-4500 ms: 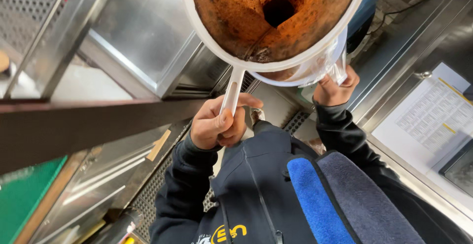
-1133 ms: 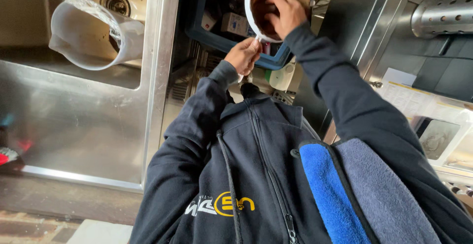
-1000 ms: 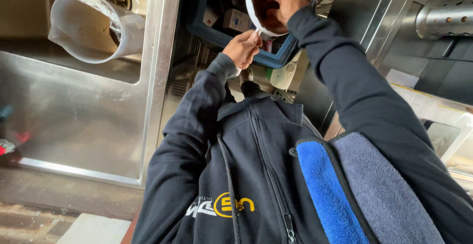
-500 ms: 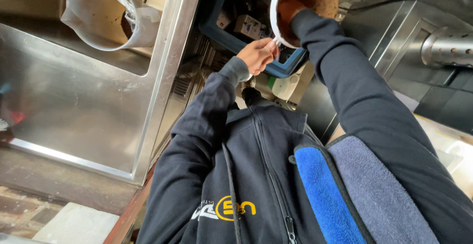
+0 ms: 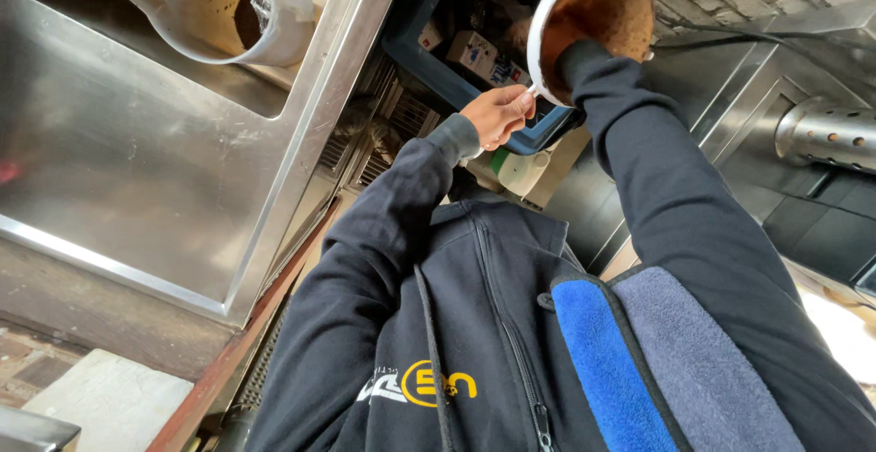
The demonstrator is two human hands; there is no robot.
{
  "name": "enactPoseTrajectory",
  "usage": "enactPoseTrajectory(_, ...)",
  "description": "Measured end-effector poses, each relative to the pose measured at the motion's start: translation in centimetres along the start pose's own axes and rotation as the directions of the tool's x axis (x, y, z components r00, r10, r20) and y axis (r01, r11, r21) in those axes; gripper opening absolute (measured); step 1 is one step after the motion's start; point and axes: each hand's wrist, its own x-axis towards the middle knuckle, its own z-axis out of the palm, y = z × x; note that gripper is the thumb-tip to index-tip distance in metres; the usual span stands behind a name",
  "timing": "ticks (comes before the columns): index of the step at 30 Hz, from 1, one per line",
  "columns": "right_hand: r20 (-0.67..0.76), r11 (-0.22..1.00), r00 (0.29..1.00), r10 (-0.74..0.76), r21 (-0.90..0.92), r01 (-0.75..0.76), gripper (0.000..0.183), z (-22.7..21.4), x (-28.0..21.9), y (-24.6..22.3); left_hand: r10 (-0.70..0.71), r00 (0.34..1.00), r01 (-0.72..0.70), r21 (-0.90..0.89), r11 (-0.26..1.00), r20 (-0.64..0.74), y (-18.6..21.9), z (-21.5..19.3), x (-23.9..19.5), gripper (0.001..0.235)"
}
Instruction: The person washes a filter and a plastic pitcher by hand in a sink under running water, scrubbing the items and clearing the drain by hand.
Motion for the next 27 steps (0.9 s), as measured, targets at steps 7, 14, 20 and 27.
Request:
enactPoseTrajectory(7, 0.013, 1.0, 1.0, -0.01, 0.013, 0.01, 0.03, 1.4, 0.1, 0.2, -0.011, 1.0, 0.011, -0.008, 1.0, -0.015, -0.7, 0.8, -0.5, 0.037)
enactPoseTrajectory(14, -0.032, 0.998, 0.999, -0.018, 0.061, 0.02, 0.03, 4.1, 1.0, 1.2, 0.027, 0.994, -0.022, 0.051, 0.998, -0.104, -3.5, 0.6, 0.4, 0.036)
enactPoseTrajectory(20, -0.086, 0.992, 0.995, -0.047, 0.114, 0.057, 0.031, 6.9, 0.8, 1.5, 0.177, 0.965, -0.112, 0.307, 0.945, -0.192, -8.1, -1.0, 2.5, 0.039)
enactPoseTrajectory(27, -0.135, 0.927, 0.99, -0.04, 0.364, 0.087, 0.03, 3.5, -4.5, -0.4, 0.129, 0.88, 0.136, 0.503, 0.854, -0.456, -10.0, -2.4, 3.2, 0.038)
